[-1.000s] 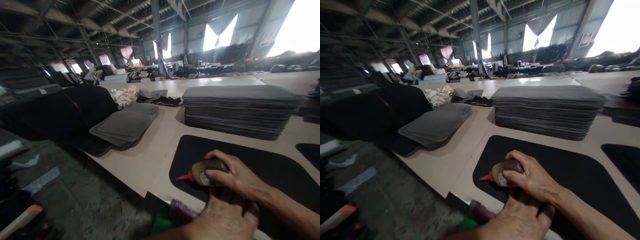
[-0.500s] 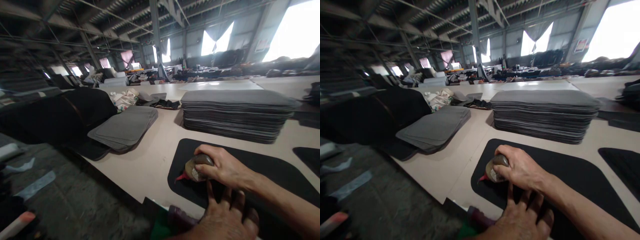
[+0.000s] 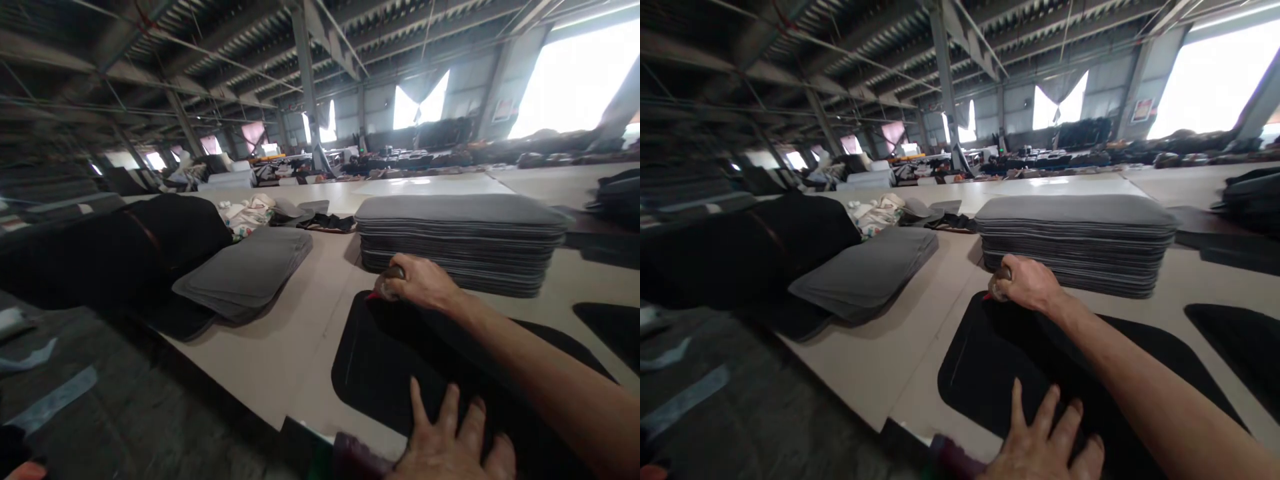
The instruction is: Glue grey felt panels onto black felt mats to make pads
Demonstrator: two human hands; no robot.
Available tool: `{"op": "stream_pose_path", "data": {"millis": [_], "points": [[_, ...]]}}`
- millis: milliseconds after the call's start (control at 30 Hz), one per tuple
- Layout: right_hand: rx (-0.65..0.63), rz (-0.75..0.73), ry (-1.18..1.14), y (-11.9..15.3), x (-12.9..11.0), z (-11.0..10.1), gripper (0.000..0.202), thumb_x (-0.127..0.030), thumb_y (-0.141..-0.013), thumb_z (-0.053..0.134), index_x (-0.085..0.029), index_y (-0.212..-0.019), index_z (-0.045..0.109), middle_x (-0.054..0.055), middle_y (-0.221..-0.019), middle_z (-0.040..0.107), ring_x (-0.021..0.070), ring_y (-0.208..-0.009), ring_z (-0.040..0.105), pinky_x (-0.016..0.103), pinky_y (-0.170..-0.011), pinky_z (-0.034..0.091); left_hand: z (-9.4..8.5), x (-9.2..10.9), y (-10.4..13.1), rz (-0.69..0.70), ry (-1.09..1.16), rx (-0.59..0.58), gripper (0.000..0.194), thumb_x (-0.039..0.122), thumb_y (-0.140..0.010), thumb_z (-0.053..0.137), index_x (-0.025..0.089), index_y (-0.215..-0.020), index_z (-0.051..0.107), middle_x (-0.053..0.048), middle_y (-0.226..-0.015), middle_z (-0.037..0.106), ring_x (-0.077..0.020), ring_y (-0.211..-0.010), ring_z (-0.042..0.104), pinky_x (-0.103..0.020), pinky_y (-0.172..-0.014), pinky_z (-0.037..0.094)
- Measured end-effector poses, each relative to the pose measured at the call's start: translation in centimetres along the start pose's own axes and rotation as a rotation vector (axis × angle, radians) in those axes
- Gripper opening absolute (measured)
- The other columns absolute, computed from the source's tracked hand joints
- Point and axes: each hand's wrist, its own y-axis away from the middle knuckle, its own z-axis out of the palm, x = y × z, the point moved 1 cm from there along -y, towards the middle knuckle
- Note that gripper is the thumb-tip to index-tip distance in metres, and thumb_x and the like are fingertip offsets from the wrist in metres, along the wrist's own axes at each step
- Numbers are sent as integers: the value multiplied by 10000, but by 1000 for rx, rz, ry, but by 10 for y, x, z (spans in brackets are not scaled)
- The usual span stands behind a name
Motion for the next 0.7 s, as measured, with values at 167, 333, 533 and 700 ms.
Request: {"op": "stream_pose_path", "data": {"millis": [167,333,533,700], "points": [[-8,52,56,-9,7,-6,247,-374,-858,529,-218,-1036,598,85,-1016,693,246,-861,626,292,-607,297,0,-2,-1,-8,-33,-21,423,382,-1034,373,283,-1433,475,-92,-1559,417,-390,-1470,311,-832,-1098,268],[-35,116,98,0,27,-25,301,-389,-839,539,-221,-1076,619,96,-974,703,270,-842,637,299,-596,296,2,-8,1,39,-12,8,438,403,-1042,340,299,-1457,432,-121,-1583,368,-432,-1473,273,-882,-1055,211],[-65,260,147,39,72,-58,319,-396,-831,557,-227,-1088,644,98,-938,704,273,-825,645,295,-596,330,-10,-14,5,11,113,-106,622,552,-920,555,299,-1472,422,-126,-1607,337,-453,-1494,205,-881,-1064,9],[-52,378,179,88,115,-79,325,-387,-838,541,-206,-1088,644,108,-947,700,275,-838,641,301,-609,339,-23,-9,9,-84,111,-84,702,553,-861,587,233,-1470,449,-117,-1601,361,-399,-1500,233,-770,-1168,16]]}}
